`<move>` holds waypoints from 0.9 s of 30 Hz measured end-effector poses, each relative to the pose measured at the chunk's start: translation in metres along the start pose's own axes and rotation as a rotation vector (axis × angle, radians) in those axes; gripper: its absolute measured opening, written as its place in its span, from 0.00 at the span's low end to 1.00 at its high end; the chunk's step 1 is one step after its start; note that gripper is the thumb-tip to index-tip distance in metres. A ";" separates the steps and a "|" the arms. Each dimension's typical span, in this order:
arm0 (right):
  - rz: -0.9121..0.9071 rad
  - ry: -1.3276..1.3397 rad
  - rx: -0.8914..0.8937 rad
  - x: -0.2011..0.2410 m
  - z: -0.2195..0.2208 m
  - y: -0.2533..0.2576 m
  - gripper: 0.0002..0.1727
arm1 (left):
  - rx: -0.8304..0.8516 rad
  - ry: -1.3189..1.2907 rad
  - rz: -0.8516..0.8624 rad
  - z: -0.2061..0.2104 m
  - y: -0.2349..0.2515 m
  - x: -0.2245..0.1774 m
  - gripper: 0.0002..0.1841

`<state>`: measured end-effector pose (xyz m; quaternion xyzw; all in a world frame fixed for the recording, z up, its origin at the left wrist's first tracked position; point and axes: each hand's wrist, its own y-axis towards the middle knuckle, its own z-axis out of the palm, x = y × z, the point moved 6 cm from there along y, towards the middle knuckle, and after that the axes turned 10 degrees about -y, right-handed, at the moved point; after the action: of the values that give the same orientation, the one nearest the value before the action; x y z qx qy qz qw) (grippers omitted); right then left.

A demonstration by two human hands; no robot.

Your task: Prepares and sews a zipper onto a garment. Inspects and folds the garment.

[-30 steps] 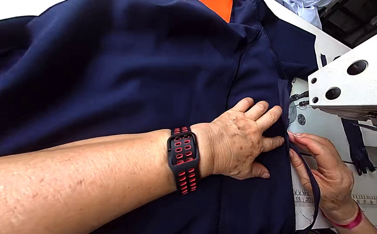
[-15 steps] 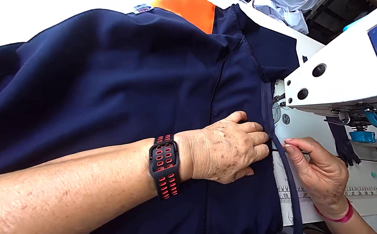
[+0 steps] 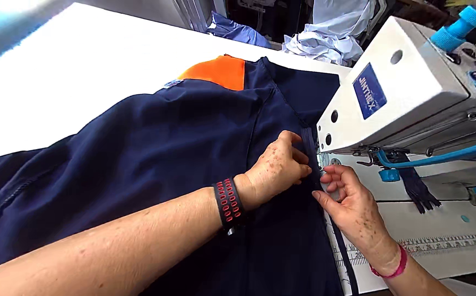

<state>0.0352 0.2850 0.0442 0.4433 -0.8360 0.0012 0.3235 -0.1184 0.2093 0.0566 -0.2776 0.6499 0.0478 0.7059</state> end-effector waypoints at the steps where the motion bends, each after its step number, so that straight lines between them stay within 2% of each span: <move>1: -0.011 -0.022 -0.013 0.001 0.001 -0.001 0.22 | -0.025 -0.028 -0.003 0.001 0.000 0.002 0.35; 4: -0.111 -0.066 -0.089 0.007 0.004 -0.005 0.20 | -0.114 -0.095 -0.035 0.007 0.002 0.004 0.38; 6: -0.149 -0.025 -0.113 0.006 0.002 -0.007 0.19 | -0.130 -0.107 -0.017 0.008 0.004 0.003 0.32; 8: -0.123 0.107 -0.086 -0.002 -0.006 -0.007 0.16 | -0.085 -0.074 0.099 0.008 0.004 0.002 0.15; 10: -0.064 0.189 -0.075 -0.015 -0.016 -0.003 0.12 | 0.021 0.017 0.242 0.004 0.001 0.003 0.06; 14: -0.208 0.089 -0.049 -0.027 -0.017 0.008 0.10 | 0.290 0.126 0.613 -0.001 -0.013 0.013 0.04; 16: -0.342 0.109 0.017 -0.022 -0.011 0.012 0.08 | 0.375 0.094 0.715 -0.005 -0.017 0.017 0.02; 20: -0.500 0.090 0.124 -0.016 -0.004 0.014 0.11 | 0.387 0.016 0.722 -0.014 -0.017 0.017 0.05; 24: -0.432 0.103 0.063 -0.015 -0.004 0.016 0.09 | 0.343 -0.013 0.677 -0.016 -0.015 0.017 0.08; 26: -0.447 0.127 0.036 -0.013 -0.003 0.016 0.07 | 0.246 -0.041 0.602 -0.017 -0.015 0.017 0.07; 27: -0.458 0.133 0.037 -0.012 -0.003 0.015 0.07 | 0.153 -0.054 0.523 -0.019 -0.017 0.019 0.11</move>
<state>0.0304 0.3042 0.0440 0.6263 -0.6902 -0.0279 0.3615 -0.1252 0.1812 0.0443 -0.0448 0.6822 0.1864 0.7056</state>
